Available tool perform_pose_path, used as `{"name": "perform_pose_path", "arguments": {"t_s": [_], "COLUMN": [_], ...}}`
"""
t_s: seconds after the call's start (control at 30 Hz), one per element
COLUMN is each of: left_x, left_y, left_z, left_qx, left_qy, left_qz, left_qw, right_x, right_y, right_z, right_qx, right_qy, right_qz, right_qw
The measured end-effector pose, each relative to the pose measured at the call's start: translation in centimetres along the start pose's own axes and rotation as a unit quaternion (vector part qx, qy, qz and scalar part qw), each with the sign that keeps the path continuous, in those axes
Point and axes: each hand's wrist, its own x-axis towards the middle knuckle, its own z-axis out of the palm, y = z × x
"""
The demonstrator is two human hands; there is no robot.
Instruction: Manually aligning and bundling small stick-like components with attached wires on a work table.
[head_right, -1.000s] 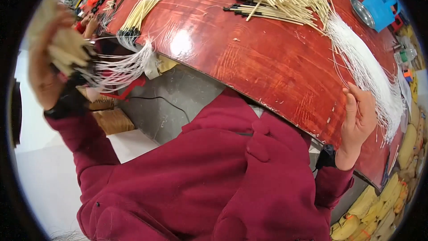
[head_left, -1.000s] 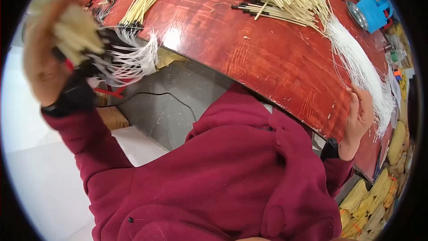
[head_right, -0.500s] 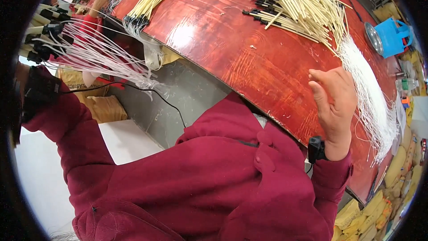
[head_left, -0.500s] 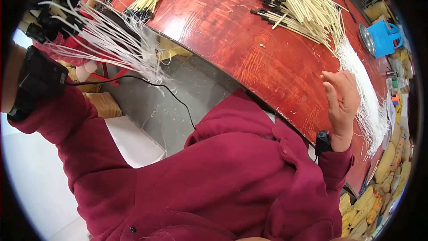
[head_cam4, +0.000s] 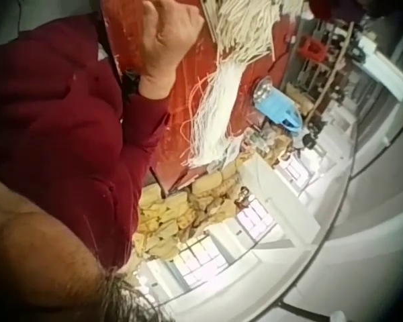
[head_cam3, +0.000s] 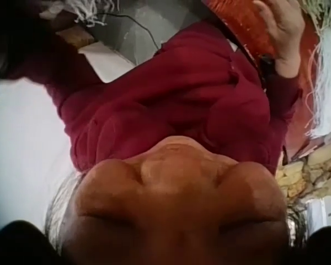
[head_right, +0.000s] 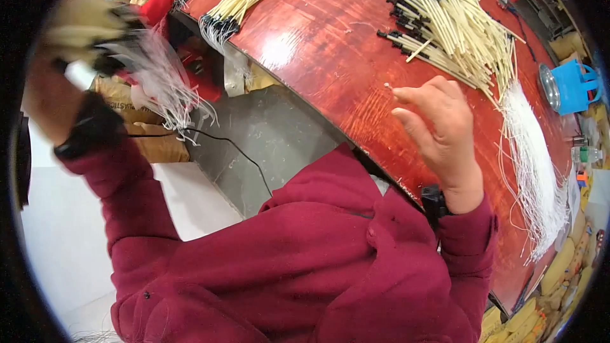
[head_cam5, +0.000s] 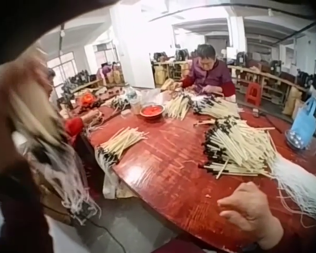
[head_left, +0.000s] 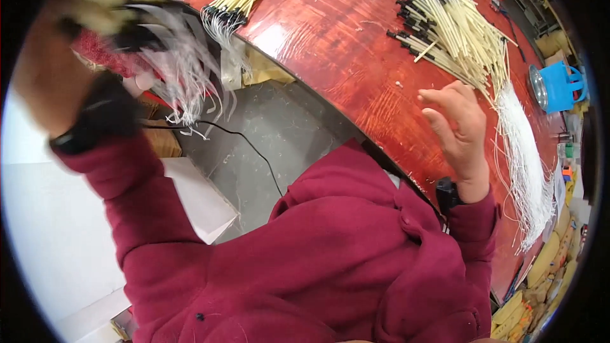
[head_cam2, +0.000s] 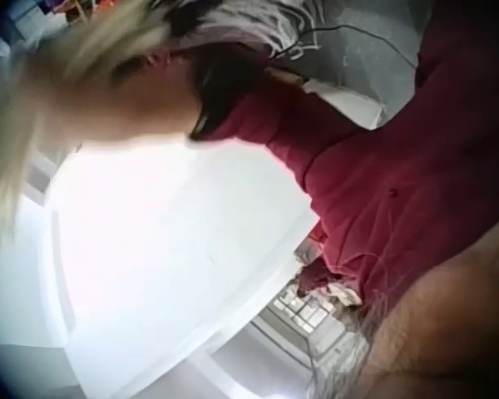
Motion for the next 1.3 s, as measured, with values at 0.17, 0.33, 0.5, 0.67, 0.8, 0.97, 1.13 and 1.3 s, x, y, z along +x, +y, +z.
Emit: {"name": "perform_pose_path", "arguments": {"t_s": [0.17, 0.33, 0.5, 0.67, 0.8, 0.97, 1.13, 1.3], "left_x": [-2.8, -7.6, -9.4, -12.0, -14.0, -13.0, -13.5, -14.7], "left_y": [-7.8, -11.7, -14.3, -17.2, -18.3, -16.7, -15.0, -15.2], "left_z": [16.8, 25.6, 29.6, 30.6, 28.4, 27.4, 27.1, 26.5], "left_qx": [0.009, -0.150, -0.179, -0.139, -0.103, -0.055, -0.035, -0.023], "left_qy": [-0.116, -0.099, -0.055, -0.005, -0.105, -0.022, -0.009, -0.060], "left_qz": [-0.162, -0.231, -0.169, -0.108, -0.181, -0.052, -0.089, -0.114], "left_qw": [0.980, 0.956, 0.968, 0.984, 0.972, 0.997, 0.995, 0.991], "right_x": [1.6, 4.5, 7.5, 9.5, 9.5, 9.5, 9.1, 8.7], "right_y": [1.6, 3.9, 4.7, 4.0, 4.1, 2.6, 0.7, -0.2], "right_z": [2.3, 5.5, 7.4, 10.2, 13.1, 13.9, 12.9, 13.5], "right_qx": [0.116, 0.290, 0.295, 0.301, 0.333, 0.333, 0.410, 0.402], "right_qy": [0.048, 0.123, 0.158, 0.053, 0.048, 0.071, 0.084, 0.060], "right_qz": [0.054, 0.069, 0.003, 0.050, 0.078, 0.096, 0.090, 0.110], "right_qw": [0.991, 0.947, 0.942, 0.951, 0.939, 0.935, 0.904, 0.907]}}
